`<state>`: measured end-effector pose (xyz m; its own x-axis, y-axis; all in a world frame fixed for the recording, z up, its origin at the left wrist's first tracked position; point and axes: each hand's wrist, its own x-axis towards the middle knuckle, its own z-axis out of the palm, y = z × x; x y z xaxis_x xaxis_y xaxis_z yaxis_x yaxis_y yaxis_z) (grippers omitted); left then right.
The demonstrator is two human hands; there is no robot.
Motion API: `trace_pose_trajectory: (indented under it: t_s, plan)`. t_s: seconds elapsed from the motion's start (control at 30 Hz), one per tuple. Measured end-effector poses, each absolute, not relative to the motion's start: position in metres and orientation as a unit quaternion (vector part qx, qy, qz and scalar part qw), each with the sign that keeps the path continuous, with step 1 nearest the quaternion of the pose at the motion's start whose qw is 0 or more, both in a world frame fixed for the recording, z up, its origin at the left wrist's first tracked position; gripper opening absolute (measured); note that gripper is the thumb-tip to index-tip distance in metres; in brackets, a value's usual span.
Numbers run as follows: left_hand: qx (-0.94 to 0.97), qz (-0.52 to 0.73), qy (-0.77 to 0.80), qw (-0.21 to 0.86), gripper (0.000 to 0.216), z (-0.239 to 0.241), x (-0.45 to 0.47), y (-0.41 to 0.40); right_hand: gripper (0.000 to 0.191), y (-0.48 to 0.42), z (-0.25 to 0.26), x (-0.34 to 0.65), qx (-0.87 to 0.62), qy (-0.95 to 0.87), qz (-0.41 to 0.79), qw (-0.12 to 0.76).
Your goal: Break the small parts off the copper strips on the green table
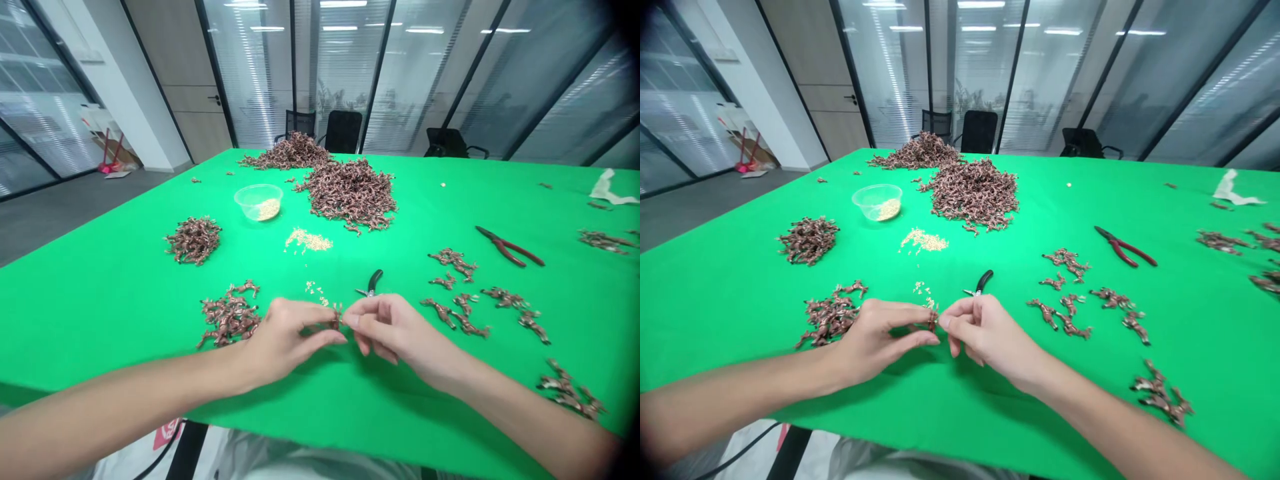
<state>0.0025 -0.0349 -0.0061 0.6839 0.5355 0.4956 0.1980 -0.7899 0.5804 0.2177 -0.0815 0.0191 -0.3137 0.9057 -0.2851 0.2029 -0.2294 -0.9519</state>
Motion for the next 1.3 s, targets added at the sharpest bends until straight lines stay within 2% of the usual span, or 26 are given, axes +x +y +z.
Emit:
trace_pose_trajectory:
  t_s: [0.1,0.2,0.27,0.33,0.6,0.93,1.13,1.3]
  plan:
    - [0.834,0.301,0.291,0.360,0.026,-0.002,0.003,-0.035,0.023,-0.079,0.008,0.222,-0.533,-0.692,0.344,0.344]
    - [0.794,0.300,0.327,0.416,0.033,-0.004,0.003,-0.033,0.017,-0.076,-0.006,0.226,-0.470,-0.819,0.065,0.324]
    - [0.781,0.298,0.330,0.439,0.034,-0.006,0.003,-0.033,0.018,-0.075,-0.012,0.227,-0.429,-0.851,-0.016,0.301]
    - [0.773,0.301,0.324,0.454,0.033,-0.007,0.003,-0.033,0.018,-0.075,-0.014,0.227,-0.410,-0.864,-0.041,0.290]
    - [0.764,0.296,0.305,0.485,0.029,-0.004,0.005,-0.034,0.019,-0.078,-0.012,0.220,-0.383,-0.875,-0.060,0.288]
    - [0.782,0.296,0.288,0.466,0.026,-0.003,0.004,-0.035,0.018,-0.079,-0.018,0.219,-0.408,-0.864,-0.002,0.296]
    - [0.816,0.288,0.267,0.423,0.019,0.001,0.003,-0.036,0.014,-0.083,-0.014,0.216,-0.443,-0.830,0.136,0.310]
    - [0.873,0.298,0.226,0.314,0.019,-0.003,0.001,-0.036,0.019,-0.088,0.000,0.209,-0.480,-0.744,0.339,0.319]
